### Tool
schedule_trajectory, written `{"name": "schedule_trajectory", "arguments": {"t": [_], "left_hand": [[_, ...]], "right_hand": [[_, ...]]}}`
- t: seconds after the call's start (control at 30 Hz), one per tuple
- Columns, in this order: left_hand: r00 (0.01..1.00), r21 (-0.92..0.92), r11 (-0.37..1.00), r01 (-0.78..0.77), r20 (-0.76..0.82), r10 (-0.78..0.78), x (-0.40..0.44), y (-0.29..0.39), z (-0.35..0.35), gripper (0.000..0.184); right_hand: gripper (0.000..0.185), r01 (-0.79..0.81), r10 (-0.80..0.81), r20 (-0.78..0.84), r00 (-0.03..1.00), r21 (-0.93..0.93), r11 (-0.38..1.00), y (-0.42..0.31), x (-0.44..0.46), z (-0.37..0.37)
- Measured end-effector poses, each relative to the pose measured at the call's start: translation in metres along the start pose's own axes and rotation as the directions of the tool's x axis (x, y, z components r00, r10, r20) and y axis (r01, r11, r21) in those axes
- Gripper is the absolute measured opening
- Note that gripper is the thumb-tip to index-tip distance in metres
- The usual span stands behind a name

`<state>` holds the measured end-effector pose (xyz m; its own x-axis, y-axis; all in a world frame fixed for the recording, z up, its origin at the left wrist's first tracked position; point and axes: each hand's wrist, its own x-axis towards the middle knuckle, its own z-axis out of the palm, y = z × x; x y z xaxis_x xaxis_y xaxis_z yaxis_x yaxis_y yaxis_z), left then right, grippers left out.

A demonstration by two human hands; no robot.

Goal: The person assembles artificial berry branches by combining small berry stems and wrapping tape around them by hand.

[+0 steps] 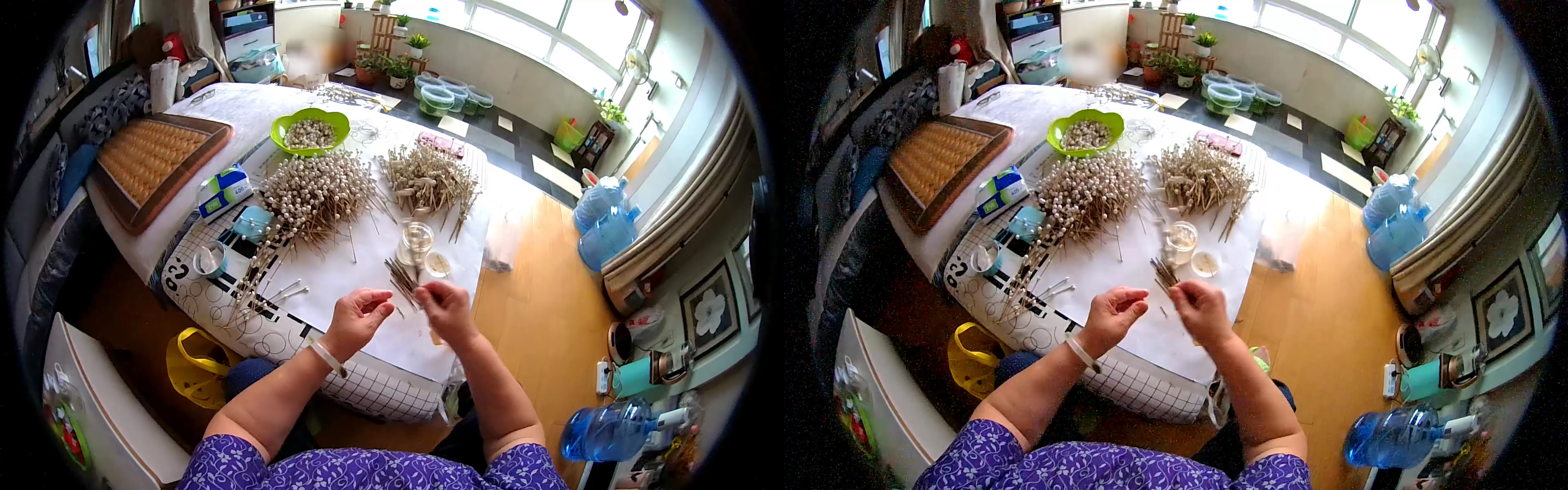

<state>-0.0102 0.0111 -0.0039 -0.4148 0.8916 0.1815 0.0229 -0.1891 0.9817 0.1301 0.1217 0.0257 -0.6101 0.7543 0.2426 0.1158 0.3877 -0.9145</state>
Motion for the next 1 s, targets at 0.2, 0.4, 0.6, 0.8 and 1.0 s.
{"name": "schedule_trajectory", "arguments": {"t": [0.2, 0.4, 0.6, 0.8, 1.0], "left_hand": [[0.998, 0.089, 0.995, -0.051, 0.046, 0.047, -0.005, 0.005, -0.002, 0.015], [0.995, 0.118, 0.992, -0.034, 0.100, 0.022, -0.005, 0.007, 0.001, 0.013], [0.988, 0.160, 0.987, -0.012, 0.154, -0.013, -0.005, 0.010, -0.002, 0.014], [0.957, 0.308, 0.921, -0.238, 0.235, 0.168, -0.013, 0.005, -0.008, 0.014], [0.955, 0.421, 0.863, -0.280, 0.214, 0.205, -0.017, 0.010, -0.018, 0.014]], "right_hand": [[0.017, -0.107, 0.105, -0.043, 0.994, -0.068, 0.992, 0.029, 0.056, -0.050], [0.024, -0.058, 0.021, -0.093, 0.995, -0.413, 0.909, 0.036, 0.161, -0.071], [0.026, -0.001, -0.051, -0.189, 0.981, -0.264, 0.964, 0.039, 0.161, -0.058], [0.020, -0.245, 0.247, -0.130, 0.960, 0.030, 0.969, 0.039, 0.044, -0.067], [0.014, -0.315, 0.289, 0.154, 0.945, 0.181, 0.932, -0.017, -0.026, -0.037]]}}
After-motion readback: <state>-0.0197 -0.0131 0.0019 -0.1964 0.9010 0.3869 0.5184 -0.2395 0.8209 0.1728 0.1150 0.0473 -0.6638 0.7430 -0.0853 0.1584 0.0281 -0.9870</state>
